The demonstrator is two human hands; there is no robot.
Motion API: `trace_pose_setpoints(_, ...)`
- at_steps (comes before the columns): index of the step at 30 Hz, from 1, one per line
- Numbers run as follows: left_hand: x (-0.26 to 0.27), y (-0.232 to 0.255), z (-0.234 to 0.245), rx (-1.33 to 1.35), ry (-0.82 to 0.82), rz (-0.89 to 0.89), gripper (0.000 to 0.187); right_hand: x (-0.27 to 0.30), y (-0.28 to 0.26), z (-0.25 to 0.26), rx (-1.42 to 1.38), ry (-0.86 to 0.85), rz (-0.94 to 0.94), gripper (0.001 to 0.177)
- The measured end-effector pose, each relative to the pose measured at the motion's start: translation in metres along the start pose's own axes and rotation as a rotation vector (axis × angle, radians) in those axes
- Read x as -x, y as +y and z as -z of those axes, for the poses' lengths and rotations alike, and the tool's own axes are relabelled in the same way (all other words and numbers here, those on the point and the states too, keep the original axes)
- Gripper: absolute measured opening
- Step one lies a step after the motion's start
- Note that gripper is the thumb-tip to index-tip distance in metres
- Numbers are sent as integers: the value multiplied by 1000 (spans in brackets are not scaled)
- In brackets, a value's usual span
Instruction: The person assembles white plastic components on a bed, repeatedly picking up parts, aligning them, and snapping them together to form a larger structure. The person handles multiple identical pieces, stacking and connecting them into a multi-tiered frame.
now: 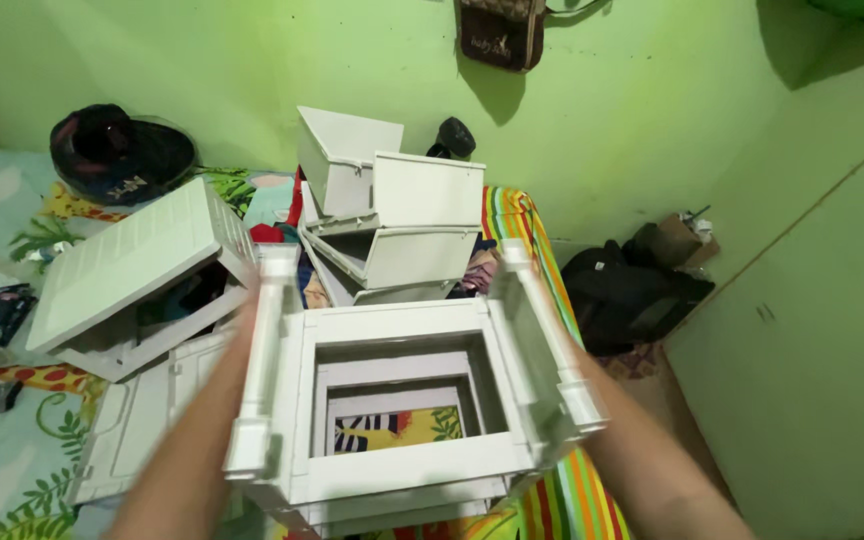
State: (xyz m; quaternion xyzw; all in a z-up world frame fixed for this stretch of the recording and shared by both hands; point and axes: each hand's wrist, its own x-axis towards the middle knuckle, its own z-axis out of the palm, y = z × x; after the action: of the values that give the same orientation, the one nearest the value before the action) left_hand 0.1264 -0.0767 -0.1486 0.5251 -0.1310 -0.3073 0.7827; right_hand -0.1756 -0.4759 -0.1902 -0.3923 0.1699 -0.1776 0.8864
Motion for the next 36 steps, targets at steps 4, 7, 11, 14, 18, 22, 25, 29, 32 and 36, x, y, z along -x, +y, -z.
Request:
trace_pose_setpoints(4,20,16,-9,-27,-87,56,100,25,-12,-32,19,7,-2,103)
trace_pose_setpoints(7,47,59,-9,-317,165,16,101,52,-53,-39,163,119,75,106)
trace_pose_setpoints(11,106,126,-37,-1127,236,-213,112,122,-115,-92,1041,261,233,104)
trace_pose_setpoints(14,154,141,-96,-1612,216,-204,113,165,-122,-143,1684,267,301,104)
trace_pose_setpoints(18,195,114,-140,-1879,10,16,120,159,-68,-158,1799,127,120,107)
trace_pose_setpoints(22,187,124,-130,-1745,-24,-9,125,159,-89,-126,1644,36,223,104)
trace_pose_setpoints(25,193,141,-109,-1785,7,-114,123,184,-91,-125,1709,149,300,102)
trace_pose_setpoints(29,220,98,-102,-1564,-41,33,120,212,-51,-136,1872,144,109,99)
trace_pose_setpoints(32,219,98,-101,-1539,-37,99,120,217,-52,-143,1707,233,138,92)
trace_pose_setpoints(36,236,93,-81,-1225,104,-5,125,231,-53,-123,931,196,230,75)
